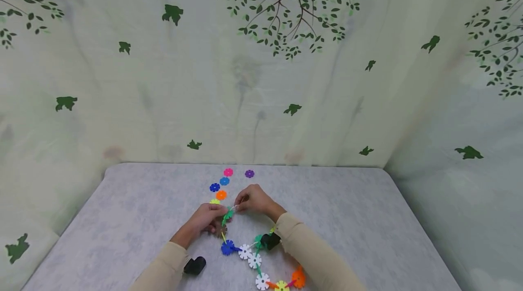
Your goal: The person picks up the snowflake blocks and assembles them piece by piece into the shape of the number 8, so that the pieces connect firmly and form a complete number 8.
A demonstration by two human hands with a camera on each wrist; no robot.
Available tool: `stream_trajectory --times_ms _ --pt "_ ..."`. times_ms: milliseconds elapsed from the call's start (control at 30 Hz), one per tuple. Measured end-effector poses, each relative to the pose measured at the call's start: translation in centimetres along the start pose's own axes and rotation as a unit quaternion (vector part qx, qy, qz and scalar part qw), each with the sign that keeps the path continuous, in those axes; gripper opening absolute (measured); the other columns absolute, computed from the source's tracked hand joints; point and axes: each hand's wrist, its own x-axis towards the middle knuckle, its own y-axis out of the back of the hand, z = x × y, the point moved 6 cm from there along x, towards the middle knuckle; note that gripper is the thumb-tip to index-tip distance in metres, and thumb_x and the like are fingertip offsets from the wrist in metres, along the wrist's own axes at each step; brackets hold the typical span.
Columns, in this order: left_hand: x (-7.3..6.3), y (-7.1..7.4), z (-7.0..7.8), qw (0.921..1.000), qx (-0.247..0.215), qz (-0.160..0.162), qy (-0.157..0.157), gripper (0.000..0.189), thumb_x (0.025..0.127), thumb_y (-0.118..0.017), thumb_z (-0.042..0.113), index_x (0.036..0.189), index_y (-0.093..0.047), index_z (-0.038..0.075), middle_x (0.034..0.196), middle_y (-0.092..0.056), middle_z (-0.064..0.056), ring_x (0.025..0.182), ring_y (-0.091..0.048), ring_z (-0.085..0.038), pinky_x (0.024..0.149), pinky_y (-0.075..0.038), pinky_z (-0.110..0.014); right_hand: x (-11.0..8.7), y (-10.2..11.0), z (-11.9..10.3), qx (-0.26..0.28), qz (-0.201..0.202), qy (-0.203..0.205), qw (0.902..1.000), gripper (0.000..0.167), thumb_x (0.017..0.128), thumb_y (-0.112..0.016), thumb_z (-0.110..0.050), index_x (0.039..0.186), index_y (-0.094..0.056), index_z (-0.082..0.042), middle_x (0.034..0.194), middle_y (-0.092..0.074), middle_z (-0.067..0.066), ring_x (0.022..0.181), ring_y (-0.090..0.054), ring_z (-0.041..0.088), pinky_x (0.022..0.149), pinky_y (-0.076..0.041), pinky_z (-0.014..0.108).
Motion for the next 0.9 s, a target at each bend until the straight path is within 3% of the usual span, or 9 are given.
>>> stream_trajectory --times_ms 167,267,433,567,633,733,900 --pt "0.1 -0.1 0.4 0.9974 0.031 -0.055 -0.034 0.042 0.093 -0.061 0.041 0.1 -0.071 0.001 0.073 -0.068 -0.004 0.046 -0.05 -0.011 0.046 -0.039 -0.02 0.5 -0.1 -0.7 -0.009 -0.027 0.008 0.9996 0.005 0.081 -0.075 -0.001 0.083 -0.075 -0.005 0.077 -0.071 -0.002 0.066 -0.06 0.004 0.064 -0.053 0.018" --pt "0.3 -0.1 0.5 0.9959 0.039 -0.069 -0.043 0.044 0.093 -0.06 0.045 0.097 -0.071 0.002 0.069 -0.067 -0.002 0.045 -0.051 -0.011 0.045 -0.038 -0.02 0.7 -0.1 -1.1 -0.016 -0.041 0.009 0.999 0.004 0.081 -0.075 -0.002 0.083 -0.076 -0.006 0.077 -0.071 -0.001 0.066 -0.061 0.003 0.064 -0.053 0.017" --pt "0.5 0.2 0.6 0.9972 0.027 -0.058 -0.037 0.044 0.091 -0.063 0.045 0.099 -0.071 0.002 0.073 -0.068 -0.001 0.044 -0.047 -0.009 0.044 -0.037 -0.02 1.3 0.2 -1.4 -0.023 -0.072 0.002 0.9971 0.005 0.082 -0.075 -0.003 0.086 -0.076 -0.006 0.081 -0.072 0.0 0.068 -0.062 0.005 0.065 -0.053 0.018" --pt "0.5 0.3 0.5 0.9984 0.024 -0.045 -0.026 0.042 0.09 -0.064 0.044 0.098 -0.072 0.003 0.076 -0.07 -0.002 0.045 -0.048 -0.01 0.045 -0.039 -0.021 1.7 1.5 -0.1 -0.023 -0.086 -0.044 0.995 0.013 0.081 -0.076 -0.005 0.094 -0.075 -0.007 0.085 -0.071 -0.003 0.074 -0.063 0.008 0.069 -0.054 0.021" --pt "0.5 0.3 0.5 0.9983 0.021 -0.048 -0.025 0.042 0.091 -0.064 0.043 0.098 -0.072 0.003 0.077 -0.07 -0.002 0.046 -0.051 -0.011 0.045 -0.038 -0.02 1.9 2.8 1.3 -0.01 -0.066 -0.081 0.9945 0.017 0.081 -0.076 -0.005 0.098 -0.075 -0.007 0.087 -0.069 -0.003 0.077 -0.062 0.011 0.07 -0.054 0.023" --pt "0.5 0.1 0.4 0.9977 0.017 -0.061 -0.026 0.041 0.091 -0.064 0.042 0.096 -0.073 0.002 0.077 -0.07 -0.002 0.047 -0.053 -0.011 0.044 -0.035 -0.019 2.0 4.9 3.6 0.009 0.0 -0.132 0.9912 0.021 0.081 -0.076 -0.006 0.102 -0.073 -0.005 0.087 -0.068 0.0 0.077 -0.061 0.014 0.067 -0.054 0.025" --pt "0.5 -0.2 0.4 0.9968 0.009 -0.076 -0.024 0.039 0.091 -0.064 0.038 0.1 -0.073 0.001 0.083 -0.072 -0.002 0.047 -0.043 -0.008 0.044 -0.027 -0.017 2.2 6.8 6.2 -0.001 0.101 -0.199 0.9747 0.028 0.082 -0.076 -0.008 0.109 -0.07 -0.006 0.095 -0.065 0.006 0.084 -0.059 0.019 0.073 -0.053 0.031"
